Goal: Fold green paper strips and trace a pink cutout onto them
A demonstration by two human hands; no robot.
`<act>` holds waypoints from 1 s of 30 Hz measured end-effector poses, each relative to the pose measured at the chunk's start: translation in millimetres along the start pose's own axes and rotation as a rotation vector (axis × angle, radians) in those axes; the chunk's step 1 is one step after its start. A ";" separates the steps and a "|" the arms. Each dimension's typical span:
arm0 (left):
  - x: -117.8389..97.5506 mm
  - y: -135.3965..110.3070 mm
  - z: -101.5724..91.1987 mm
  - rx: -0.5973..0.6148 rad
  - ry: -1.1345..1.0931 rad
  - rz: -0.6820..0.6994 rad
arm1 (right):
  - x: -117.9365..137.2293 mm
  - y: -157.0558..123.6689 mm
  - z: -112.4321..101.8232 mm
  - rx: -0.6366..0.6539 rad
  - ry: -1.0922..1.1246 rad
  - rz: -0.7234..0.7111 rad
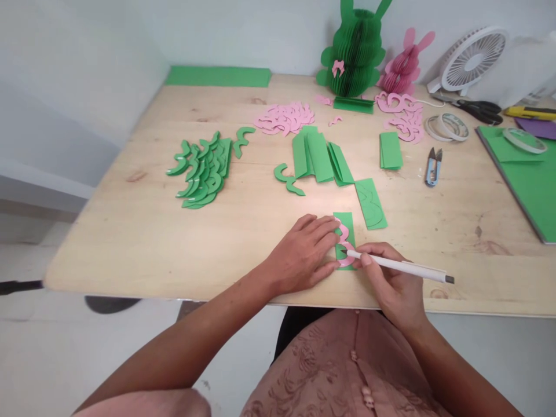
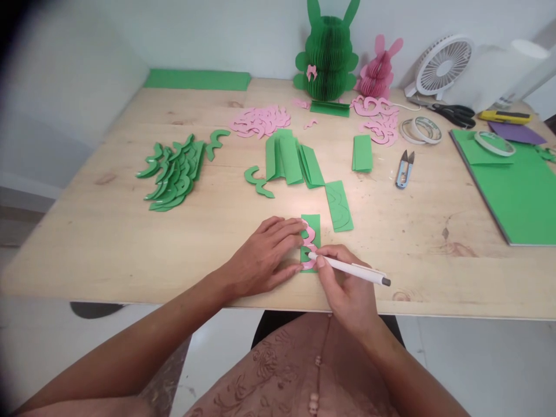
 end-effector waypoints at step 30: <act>-0.8 -0.2 0.4 -0.038 -0.011 0.002 | -5.6 -1.8 2.7 -0.021 0.019 -0.060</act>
Point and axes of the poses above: each hand's wrist, its own y-axis towards the middle knuckle, its own z-axis out of the palm, x = y × z, the point moved 1 cm from there along y, towards the middle knuckle, and after that the axes turned 5 degrees about -x, right-handed, at the moved point
